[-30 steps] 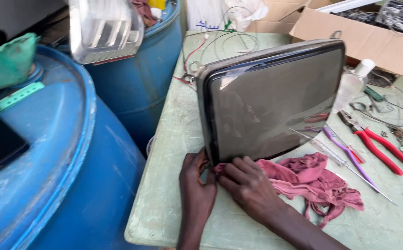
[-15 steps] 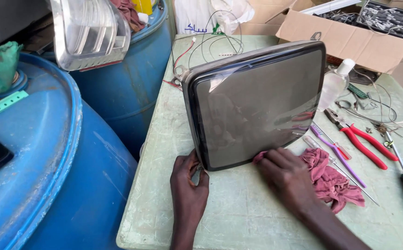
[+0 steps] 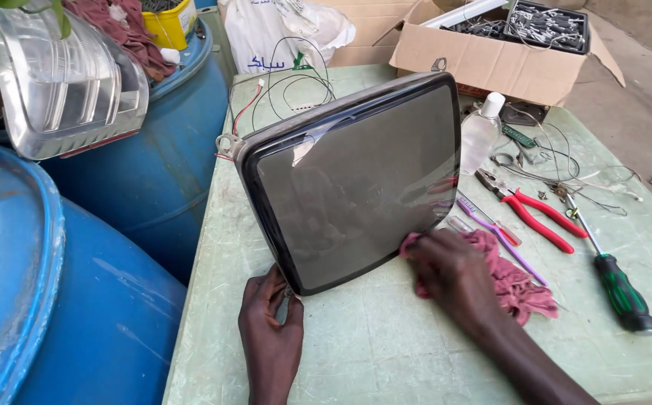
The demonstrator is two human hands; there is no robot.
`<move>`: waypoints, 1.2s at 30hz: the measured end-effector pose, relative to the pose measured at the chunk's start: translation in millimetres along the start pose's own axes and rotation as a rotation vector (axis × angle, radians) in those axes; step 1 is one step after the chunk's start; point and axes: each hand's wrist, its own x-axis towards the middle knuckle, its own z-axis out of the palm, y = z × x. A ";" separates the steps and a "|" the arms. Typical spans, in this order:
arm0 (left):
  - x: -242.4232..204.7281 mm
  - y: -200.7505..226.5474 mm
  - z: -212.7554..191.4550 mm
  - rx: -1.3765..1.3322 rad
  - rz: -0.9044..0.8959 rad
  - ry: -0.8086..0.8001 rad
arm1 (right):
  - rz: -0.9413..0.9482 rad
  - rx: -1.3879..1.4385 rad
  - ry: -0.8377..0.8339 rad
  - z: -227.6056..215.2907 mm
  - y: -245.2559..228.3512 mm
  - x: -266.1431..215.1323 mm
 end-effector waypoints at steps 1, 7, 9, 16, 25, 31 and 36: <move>-0.1 -0.7 0.9 -0.014 0.018 0.007 | 0.116 0.005 -0.015 -3.3 9.3 0.2; 1.6 -3.4 -1.7 -0.015 0.064 0.016 | 0.615 0.037 0.015 -5.2 27.2 9.0; -0.5 -4.1 2.7 -0.022 0.087 0.006 | 0.673 0.050 0.019 -9.0 17.3 5.4; -0.3 -3.3 1.7 0.009 0.021 0.010 | 0.437 0.103 0.048 -6.4 25.5 1.0; -2.5 0.1 0.4 0.026 0.003 0.002 | 0.286 0.111 0.005 10.3 5.5 -5.3; -1.6 -1.5 0.7 0.008 0.024 0.015 | 0.465 0.054 0.073 5.0 8.1 -0.1; 0.4 -5.0 0.6 0.012 0.041 0.010 | 0.030 0.028 -0.015 16.7 -3.7 -2.6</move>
